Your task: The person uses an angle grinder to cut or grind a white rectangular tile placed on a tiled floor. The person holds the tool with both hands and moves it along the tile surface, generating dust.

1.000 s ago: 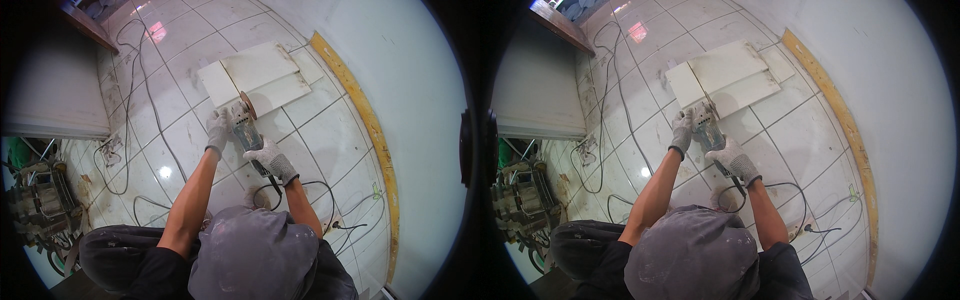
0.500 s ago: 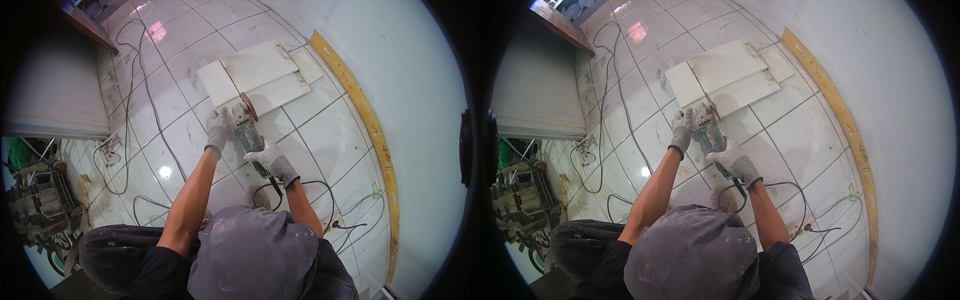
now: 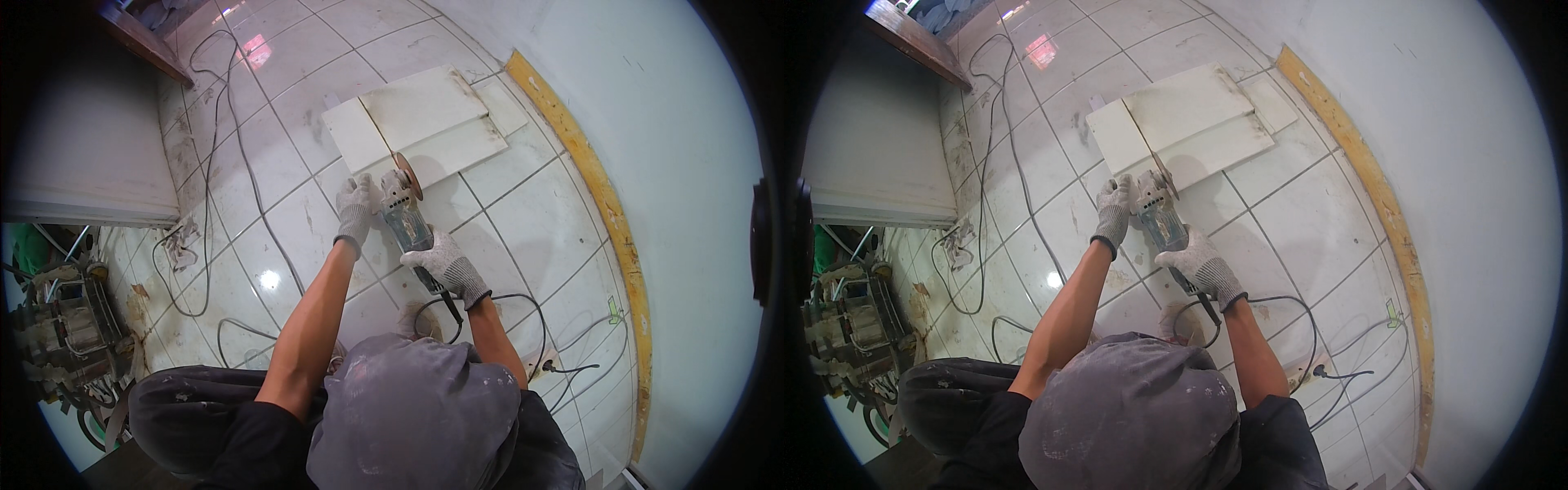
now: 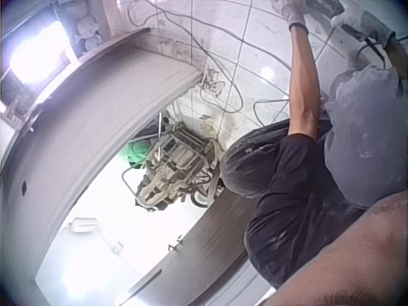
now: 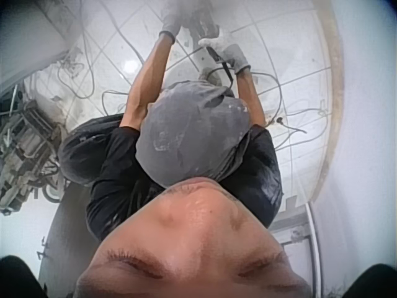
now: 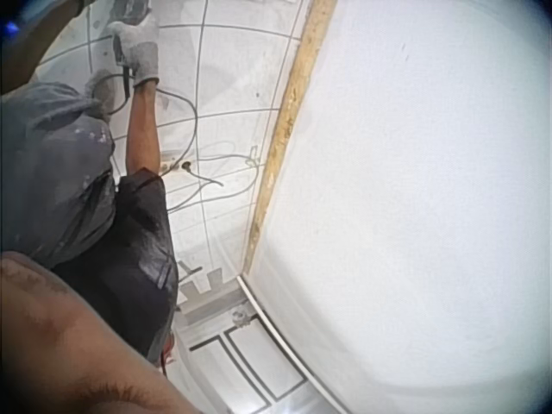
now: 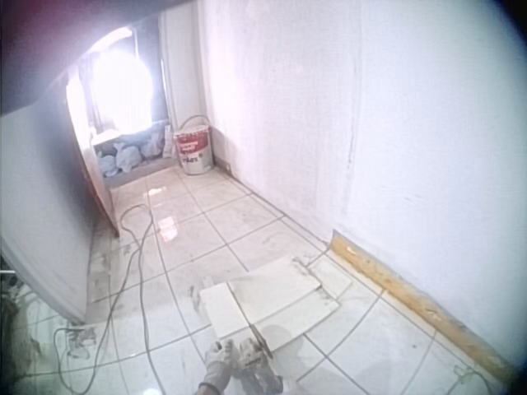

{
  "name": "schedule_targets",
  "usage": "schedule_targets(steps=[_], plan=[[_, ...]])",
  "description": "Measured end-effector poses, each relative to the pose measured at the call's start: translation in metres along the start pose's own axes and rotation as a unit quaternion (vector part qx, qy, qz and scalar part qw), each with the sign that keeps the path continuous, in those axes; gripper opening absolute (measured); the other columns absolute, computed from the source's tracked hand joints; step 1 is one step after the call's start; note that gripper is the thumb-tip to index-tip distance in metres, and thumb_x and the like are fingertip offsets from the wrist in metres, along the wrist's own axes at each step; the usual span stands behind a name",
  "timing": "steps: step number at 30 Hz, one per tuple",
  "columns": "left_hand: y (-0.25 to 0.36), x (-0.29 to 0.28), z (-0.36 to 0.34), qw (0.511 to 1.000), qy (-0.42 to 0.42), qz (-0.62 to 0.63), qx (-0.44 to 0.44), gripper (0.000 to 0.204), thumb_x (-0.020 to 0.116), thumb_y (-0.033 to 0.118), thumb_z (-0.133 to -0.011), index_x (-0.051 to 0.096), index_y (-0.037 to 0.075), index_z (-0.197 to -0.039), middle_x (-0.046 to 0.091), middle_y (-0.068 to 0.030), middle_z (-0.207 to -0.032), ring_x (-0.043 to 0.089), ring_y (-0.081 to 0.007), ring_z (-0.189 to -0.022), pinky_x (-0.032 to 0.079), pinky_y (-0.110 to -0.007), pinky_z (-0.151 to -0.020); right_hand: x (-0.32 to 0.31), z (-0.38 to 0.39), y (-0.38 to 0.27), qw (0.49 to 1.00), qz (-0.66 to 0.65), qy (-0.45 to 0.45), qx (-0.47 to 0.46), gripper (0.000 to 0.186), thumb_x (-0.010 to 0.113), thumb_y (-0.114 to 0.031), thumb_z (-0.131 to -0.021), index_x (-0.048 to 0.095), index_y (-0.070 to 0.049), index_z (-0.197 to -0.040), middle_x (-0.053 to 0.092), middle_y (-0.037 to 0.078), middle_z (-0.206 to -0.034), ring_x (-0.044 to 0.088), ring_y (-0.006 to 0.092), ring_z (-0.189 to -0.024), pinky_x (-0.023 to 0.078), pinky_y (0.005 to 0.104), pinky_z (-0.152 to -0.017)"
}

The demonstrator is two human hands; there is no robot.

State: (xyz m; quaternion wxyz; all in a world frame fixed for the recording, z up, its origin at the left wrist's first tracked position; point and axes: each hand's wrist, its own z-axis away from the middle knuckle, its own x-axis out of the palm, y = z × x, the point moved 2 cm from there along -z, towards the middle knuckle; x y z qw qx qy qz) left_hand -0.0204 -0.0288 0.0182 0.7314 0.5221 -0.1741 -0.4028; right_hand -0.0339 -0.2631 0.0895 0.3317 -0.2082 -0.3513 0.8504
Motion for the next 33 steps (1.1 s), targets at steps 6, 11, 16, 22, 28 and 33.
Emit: schedule_targets(steps=[6,11,16,22,28,33], plan=[[0.001,0.001,0.001,1.0,-0.006,0.016,0.007,0.04,0.069,0.042,-0.113,0.073,0.003,-0.115,0.071,-0.0037,-0.092,0.064,-0.014,-0.081,0.056,-0.036,-0.072,0.0,0.006,0.0,1.0,0.007,0.016,-0.005,0.08,0.091,-0.033,-0.081,0.062,0.005,-0.145,0.076,0.018,-0.12,0.075,0.0256,-0.104,0.061,0.0385,-0.095],[-0.005,-0.001,-0.003,1.0,-0.002,-0.007,0.013,0.042,0.069,0.044,-0.113,0.073,0.002,-0.116,0.071,-0.0045,-0.094,0.065,-0.0147,-0.084,0.056,-0.036,-0.073,0.001,0.011,-0.003,1.0,-0.01,0.016,-0.025,0.07,0.091,-0.033,-0.082,0.065,0.002,-0.137,0.075,0.011,-0.105,0.072,0.0193,-0.089,0.061,0.0357,-0.083],[-0.005,-0.002,-0.002,1.0,-0.001,-0.003,0.021,0.046,0.07,0.046,-0.112,0.072,0.001,-0.117,0.071,-0.0059,-0.097,0.066,-0.0164,-0.086,0.057,-0.037,-0.074,0.0,0.015,-0.008,1.0,0.02,0.009,-0.006,0.08,0.091,-0.034,-0.081,0.062,0.004,-0.146,0.076,0.019,-0.122,0.074,0.0275,-0.108,0.06,0.0397,-0.098],[-0.002,-0.002,-0.002,1.0,-0.006,-0.004,0.008,0.048,0.071,0.047,-0.112,0.071,0.0,-0.117,0.072,-0.007,-0.097,0.068,-0.0176,-0.087,0.058,-0.038,-0.075,-0.001,0.014,-0.001,1.0,0.021,-0.001,0.004,0.088,0.091,-0.036,-0.081,0.058,0.006,-0.152,0.075,0.025,-0.133,0.074,0.0336,-0.122,0.058,0.0432,-0.108],[-0.003,-0.002,-0.002,1.0,-0.012,0.004,0.015,0.047,0.071,0.047,-0.112,0.071,0.0,-0.115,0.071,-0.0067,-0.096,0.068,-0.0169,-0.085,0.058,-0.037,-0.073,0.001,0.015,0.007,0.999,0.014,0.035,-0.035,0.076,0.091,-0.034,-0.081,0.063,0.003,-0.141,0.075,0.014,-0.112,0.073,0.0225,-0.097,0.061,0.0376,-0.09],[-0.005,-0.002,-0.004,1.0,-0.007,0.009,0.012,0.044,0.071,0.045,-0.112,0.071,0.001,-0.114,0.071,-0.0059,-0.095,0.068,-0.0163,-0.084,0.058,-0.037,-0.072,0.001,0.02,0.0,1.0,0.012,0.02,-0.016,0.078,0.091,-0.033,-0.082,0.062,0.003,-0.145,0.076,0.016,-0.118,0.074,0.0245,-0.103,0.061,0.0383,-0.094]])
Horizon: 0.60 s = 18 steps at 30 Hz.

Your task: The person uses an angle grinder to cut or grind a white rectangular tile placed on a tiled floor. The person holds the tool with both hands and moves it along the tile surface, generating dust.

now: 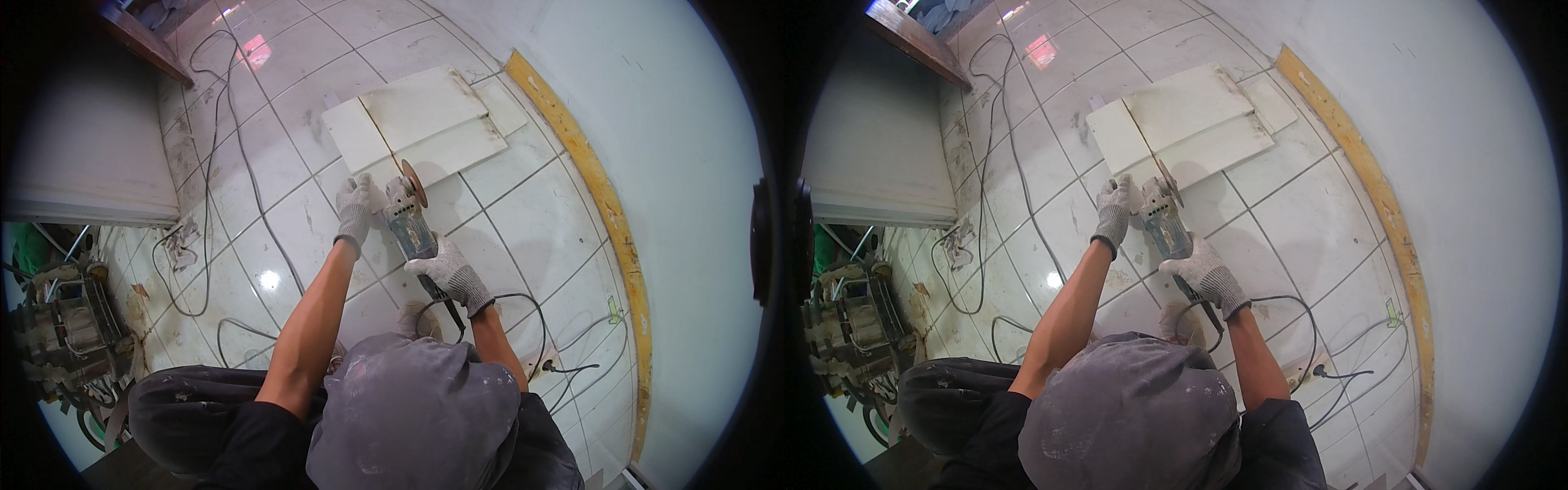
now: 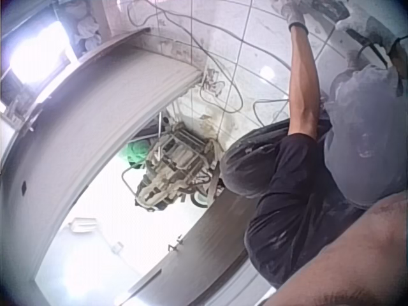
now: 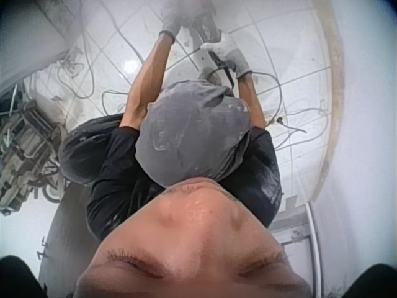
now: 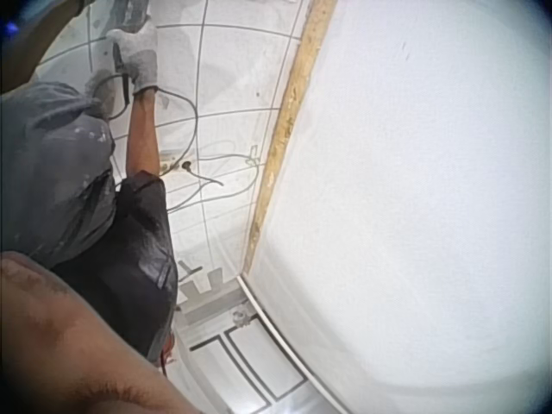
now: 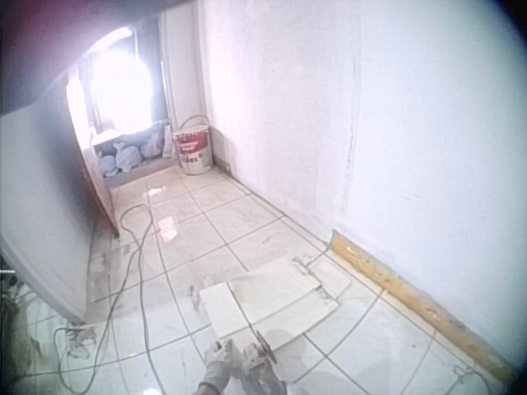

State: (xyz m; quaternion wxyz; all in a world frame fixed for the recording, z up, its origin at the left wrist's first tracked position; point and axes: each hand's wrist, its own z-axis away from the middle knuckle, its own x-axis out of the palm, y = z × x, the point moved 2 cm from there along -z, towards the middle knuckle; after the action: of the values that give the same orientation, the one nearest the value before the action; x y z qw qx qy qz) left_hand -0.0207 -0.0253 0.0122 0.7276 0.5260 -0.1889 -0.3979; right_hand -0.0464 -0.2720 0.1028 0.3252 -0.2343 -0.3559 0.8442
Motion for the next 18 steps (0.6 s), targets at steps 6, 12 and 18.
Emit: schedule_targets(steps=[6,12,18], plan=[[-0.003,0.004,-0.002,1.0,0.006,0.002,-0.006,0.043,0.071,0.045,-0.112,0.071,0.002,-0.114,0.07,-0.0048,-0.092,0.067,-0.0156,-0.082,0.058,-0.036,-0.07,-0.003,0.004,-0.007,1.0,-0.002,-0.01,0.018,0.079,0.09,-0.032,-0.083,0.062,0.003,-0.148,0.078,0.019,-0.124,0.076,0.0271,-0.11,0.061,0.04,-0.101],[-0.035,-0.015,-0.036,0.997,0.052,-0.035,0.052,0.043,0.071,0.045,-0.112,0.072,0.002,-0.114,0.069,-0.0034,-0.09,0.065,-0.014,-0.078,0.057,-0.036,-0.068,0.005,-0.005,-0.03,0.999,-0.035,-0.025,-0.016,0.079,0.091,-0.031,-0.081,0.063,0.004,-0.146,0.078,0.016,-0.12,0.076,0.0234,-0.103,0.062,0.0382,-0.094],[-0.018,0.003,-0.01,1.0,0.011,-0.019,0.004,0.04,0.074,0.039,-0.109,0.073,-0.002,-0.11,0.074,-0.0077,-0.092,0.069,-0.0183,-0.081,0.056,-0.039,-0.071,-0.022,-0.006,-0.051,0.992,-0.082,0.027,-0.088,0.062,0.09,-0.026,-0.084,0.067,0.001,-0.135,0.075,0.008,-0.106,0.072,0.0157,-0.087,0.061,0.0341,-0.08]])
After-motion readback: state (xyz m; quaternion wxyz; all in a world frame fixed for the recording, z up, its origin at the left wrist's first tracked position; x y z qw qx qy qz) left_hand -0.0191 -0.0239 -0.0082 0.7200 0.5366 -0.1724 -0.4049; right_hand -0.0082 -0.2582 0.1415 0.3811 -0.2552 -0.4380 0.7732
